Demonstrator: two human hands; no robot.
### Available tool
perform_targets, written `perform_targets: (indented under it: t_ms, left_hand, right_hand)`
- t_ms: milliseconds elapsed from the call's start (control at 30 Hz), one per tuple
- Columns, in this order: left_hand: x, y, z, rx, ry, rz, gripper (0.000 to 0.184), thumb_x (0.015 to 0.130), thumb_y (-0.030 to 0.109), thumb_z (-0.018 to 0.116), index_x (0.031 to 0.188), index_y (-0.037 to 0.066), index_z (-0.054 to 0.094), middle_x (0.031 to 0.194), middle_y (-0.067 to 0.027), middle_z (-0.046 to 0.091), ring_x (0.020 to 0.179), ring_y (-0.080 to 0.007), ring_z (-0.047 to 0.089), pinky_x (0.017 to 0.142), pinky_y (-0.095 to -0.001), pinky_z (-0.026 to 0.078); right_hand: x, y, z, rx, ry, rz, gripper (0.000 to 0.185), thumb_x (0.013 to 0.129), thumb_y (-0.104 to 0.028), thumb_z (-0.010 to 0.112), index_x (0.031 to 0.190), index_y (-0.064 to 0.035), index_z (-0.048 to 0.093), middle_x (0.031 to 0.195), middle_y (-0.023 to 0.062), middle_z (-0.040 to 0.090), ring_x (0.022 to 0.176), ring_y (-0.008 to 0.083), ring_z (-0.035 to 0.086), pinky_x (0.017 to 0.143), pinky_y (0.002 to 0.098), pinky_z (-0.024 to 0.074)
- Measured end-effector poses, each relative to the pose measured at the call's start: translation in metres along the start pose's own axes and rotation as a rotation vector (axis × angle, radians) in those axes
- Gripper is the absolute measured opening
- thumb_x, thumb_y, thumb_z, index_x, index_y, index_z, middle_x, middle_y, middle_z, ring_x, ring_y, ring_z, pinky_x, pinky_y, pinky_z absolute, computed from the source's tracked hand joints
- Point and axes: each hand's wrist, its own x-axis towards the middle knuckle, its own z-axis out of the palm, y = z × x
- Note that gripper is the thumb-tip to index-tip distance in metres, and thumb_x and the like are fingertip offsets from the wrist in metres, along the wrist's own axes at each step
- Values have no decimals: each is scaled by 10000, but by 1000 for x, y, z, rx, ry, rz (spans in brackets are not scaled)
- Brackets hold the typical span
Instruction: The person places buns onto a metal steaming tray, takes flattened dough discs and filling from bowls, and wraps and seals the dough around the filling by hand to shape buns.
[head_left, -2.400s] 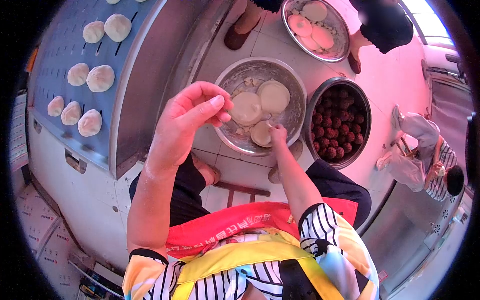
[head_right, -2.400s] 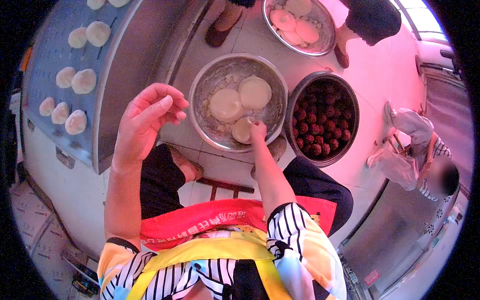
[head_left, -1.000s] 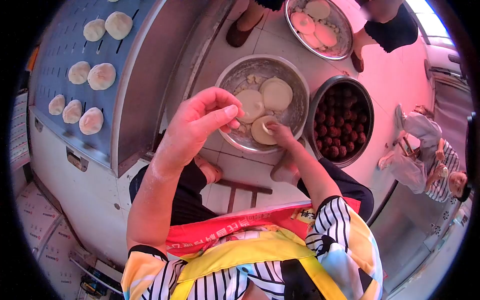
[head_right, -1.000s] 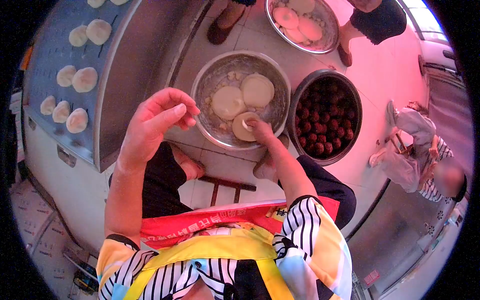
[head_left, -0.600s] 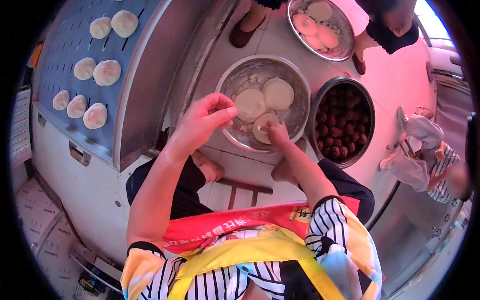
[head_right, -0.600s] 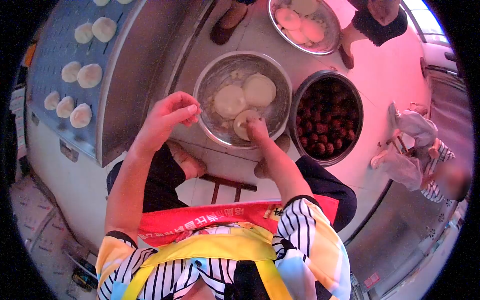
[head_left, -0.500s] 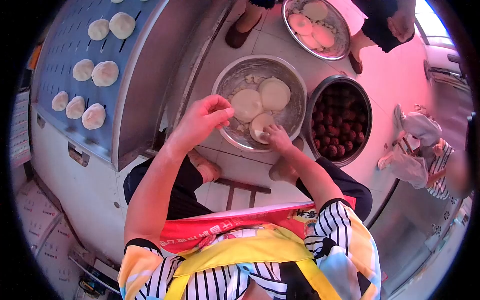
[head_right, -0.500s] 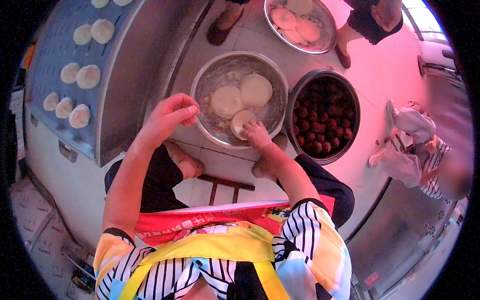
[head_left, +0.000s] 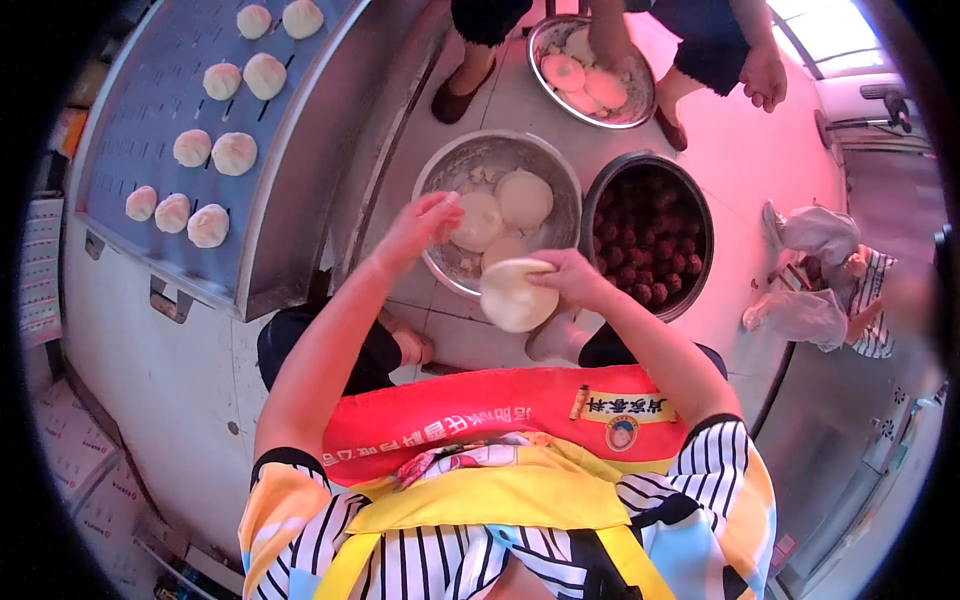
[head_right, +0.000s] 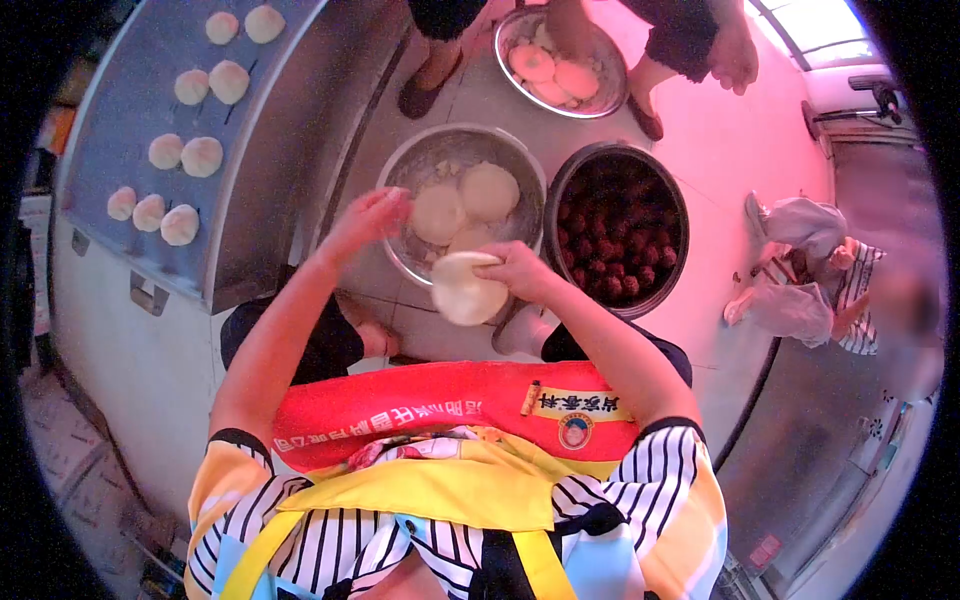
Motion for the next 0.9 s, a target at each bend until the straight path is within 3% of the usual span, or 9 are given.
perform_targets:
  t_ms: [67,100,233,300,400,467,633,733,900]
  left_hand:
    - [-7,-6,18,-463,-166,-205,654,885,610,456,1196,41,540,1139,-115,613,1047,-230,579,889,-375,455]
    - [-15,-5,35,-686,-401,-155,801,843,706,376,1276,39,479,1241,-120,567,1158,-271,530,996,-434,396]
    - [-70,32,100,-1010,-509,67,720,897,601,418,1338,33,417,1329,-121,496,1225,-277,475,1051,-447,340]
    - [-81,42,109,-932,-355,181,639,920,515,436,1337,32,413,1334,-134,490,1233,-289,465,1061,-463,328]
    - [-95,53,120,-982,-294,278,526,935,370,465,1328,23,419,1325,-145,495,1225,-296,468,1063,-467,323]
    - [-104,59,128,-995,-306,328,531,935,379,468,1323,19,423,1318,-145,500,1219,-292,473,1061,-463,325]
    - [-112,59,141,-638,-200,274,471,975,339,419,1330,28,413,1309,-125,502,1214,-293,473,1043,-478,343]
    - [-105,54,139,-876,-412,191,519,968,335,433,1376,22,367,1369,-146,450,1258,-296,435,1079,-475,302]
    - [-82,49,140,-901,-299,244,598,945,321,488,1412,10,284,1434,-179,349,1342,-313,313,1120,-520,204]
  right_hand:
    - [-24,-68,-6,434,56,-16,309,805,-160,675,1088,-38,649,905,41,679,803,149,616,744,279,484]
    - [-32,-92,-9,331,110,-51,328,798,-139,681,1099,-17,634,923,44,671,825,139,610,757,275,484]
    - [-42,-135,-8,224,385,-310,466,754,-63,711,1187,12,557,1035,70,632,914,129,589,796,267,485]
    - [-52,-148,-2,474,420,-420,632,698,-43,754,1262,-19,469,1099,93,593,934,142,576,762,274,500]
    - [-62,-138,13,394,633,-418,648,672,-67,782,1228,-17,453,1057,102,586,876,151,574,701,271,501]
    - [-74,-145,21,651,468,-197,598,680,-131,781,1181,-15,476,893,86,614,776,153,584,652,277,488]
    - [-101,-140,30,-453,841,-605,394,714,-113,749,1048,-23,562,804,33,600,703,101,571,608,281,471]
    - [-131,-131,-2,-204,603,-522,500,698,-108,754,1146,-36,545,793,25,593,705,106,567,633,282,483]
    - [-160,1,-125,287,1101,-95,355,815,-175,684,1102,13,593,824,106,678,691,127,636,614,269,511]
